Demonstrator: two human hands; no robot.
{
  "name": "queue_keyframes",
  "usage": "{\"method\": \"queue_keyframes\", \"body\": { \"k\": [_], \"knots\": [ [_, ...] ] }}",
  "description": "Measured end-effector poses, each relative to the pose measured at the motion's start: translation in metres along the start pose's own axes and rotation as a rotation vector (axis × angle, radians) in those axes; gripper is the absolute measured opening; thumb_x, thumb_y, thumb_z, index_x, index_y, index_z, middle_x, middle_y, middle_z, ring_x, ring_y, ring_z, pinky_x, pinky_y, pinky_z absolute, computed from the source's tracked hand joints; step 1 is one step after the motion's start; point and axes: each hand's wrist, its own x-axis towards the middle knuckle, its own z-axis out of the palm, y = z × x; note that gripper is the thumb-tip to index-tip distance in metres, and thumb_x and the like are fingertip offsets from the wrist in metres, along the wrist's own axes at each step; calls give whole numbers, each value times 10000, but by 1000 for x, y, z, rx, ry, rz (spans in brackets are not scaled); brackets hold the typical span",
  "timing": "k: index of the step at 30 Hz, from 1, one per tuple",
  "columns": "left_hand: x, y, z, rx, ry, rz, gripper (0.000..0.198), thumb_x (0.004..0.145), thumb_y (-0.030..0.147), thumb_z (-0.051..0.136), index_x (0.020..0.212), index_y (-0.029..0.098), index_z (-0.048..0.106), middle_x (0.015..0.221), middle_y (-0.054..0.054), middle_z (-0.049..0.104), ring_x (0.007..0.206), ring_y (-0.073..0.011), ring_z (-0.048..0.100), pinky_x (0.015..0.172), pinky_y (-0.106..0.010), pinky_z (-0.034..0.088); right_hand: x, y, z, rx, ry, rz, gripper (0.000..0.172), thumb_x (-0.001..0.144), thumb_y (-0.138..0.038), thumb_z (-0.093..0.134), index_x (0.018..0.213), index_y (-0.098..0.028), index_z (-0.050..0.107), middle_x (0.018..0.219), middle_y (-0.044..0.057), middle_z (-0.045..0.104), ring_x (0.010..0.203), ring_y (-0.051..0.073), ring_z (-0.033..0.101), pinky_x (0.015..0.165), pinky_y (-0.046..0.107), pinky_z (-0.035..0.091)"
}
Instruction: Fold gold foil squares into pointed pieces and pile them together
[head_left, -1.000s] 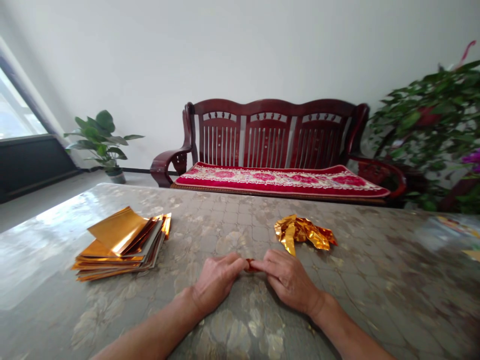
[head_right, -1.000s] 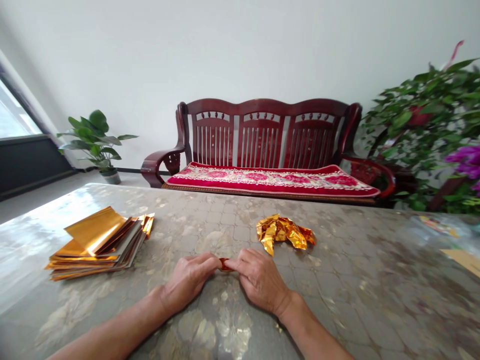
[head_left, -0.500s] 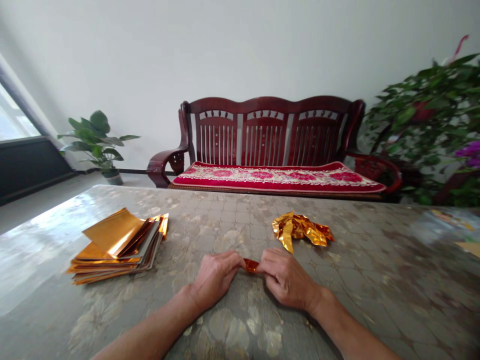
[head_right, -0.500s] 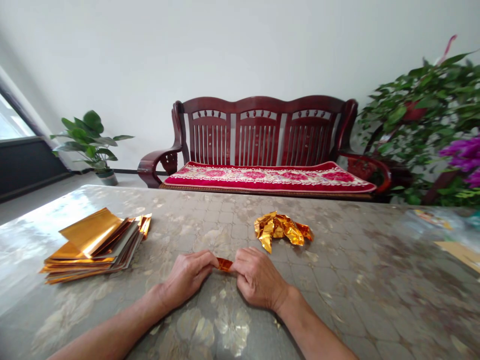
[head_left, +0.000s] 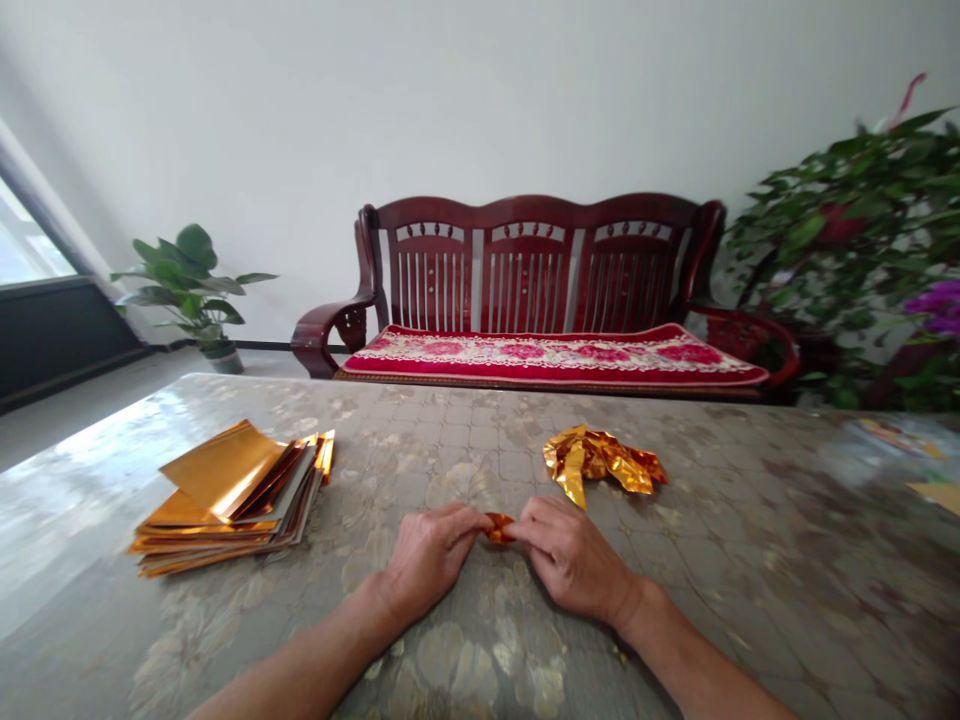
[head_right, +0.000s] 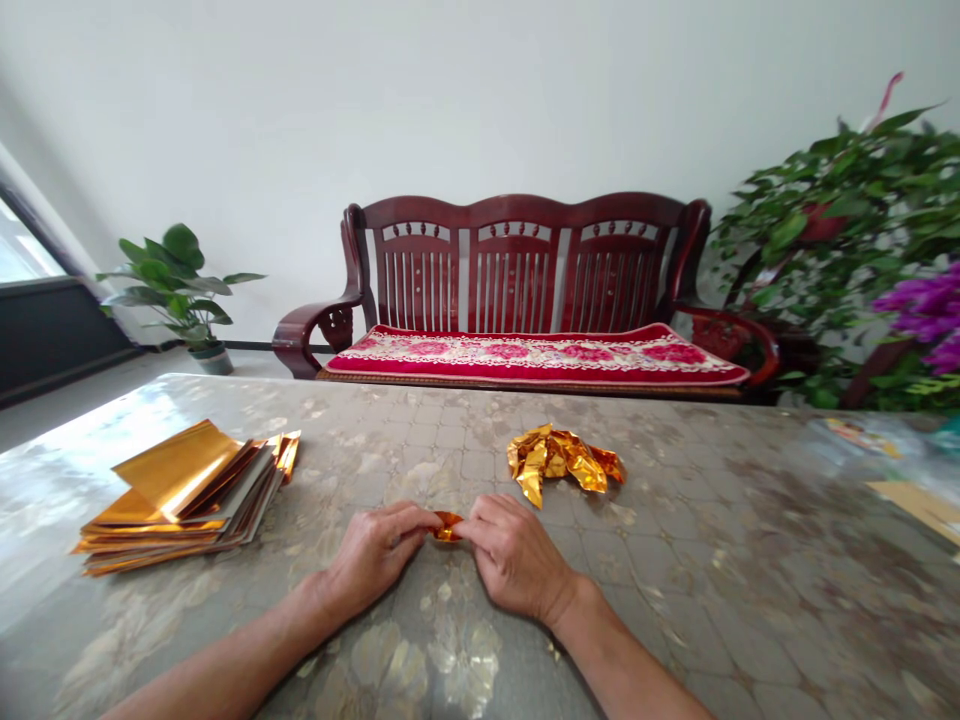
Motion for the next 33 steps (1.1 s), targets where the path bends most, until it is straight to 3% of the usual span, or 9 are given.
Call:
{"method": "queue_keyframes", "body": {
  "k": [5, 12, 19, 27, 33],
  "knots": [
    [-1, -2, 3, -6, 19, 51, 323, 930, 162, 501, 1124, 337, 691, 886, 32, 715, 810, -124, 682, 714, -189, 472, 1, 0, 1, -5, -16, -2, 348, 911, -69, 445, 1160, -207, 644, 834, 47, 582, 819, 192, 518, 735, 313, 412],
    [0, -1, 5, -56, 27, 11, 318, 904, 146, 531, 1096, 327, 706, 939, 36, 743, 857, -136, 694, 763, -199, 487, 3, 1, 4, 50, 23, -2, 312, 926, -80, 432, 1119, -216, 636, 842, 46, 598, 828, 192, 536, 748, 308, 425],
    [2, -3, 9, -141, 62, -105, 226, 842, 105, 580, 894, 273, 722, 862, 64, 751, 804, -123, 700, 755, -188, 475, 1, -3, 6, 173, 112, 208, 363, 782, -15, 515, 1091, -200, 561, 837, 13, 605, 801, 175, 575, 744, 282, 446],
    [6, -4, 10, -208, 41, -123, 167, 874, 179, 610, 898, 276, 744, 865, 62, 762, 814, -127, 705, 759, -191, 483, 0, 1, 4, 48, 67, 24, 300, 847, -37, 457, 998, -217, 644, 830, 33, 587, 803, 187, 525, 728, 309, 386],
    [5, -4, 9, -228, 9, -68, 166, 904, 221, 586, 890, 275, 743, 854, 58, 762, 793, -122, 706, 734, -177, 489, 2, -2, 2, -18, -7, 19, 307, 833, -64, 496, 1015, -235, 674, 809, 25, 567, 786, 188, 511, 716, 319, 364]
  ]
}}
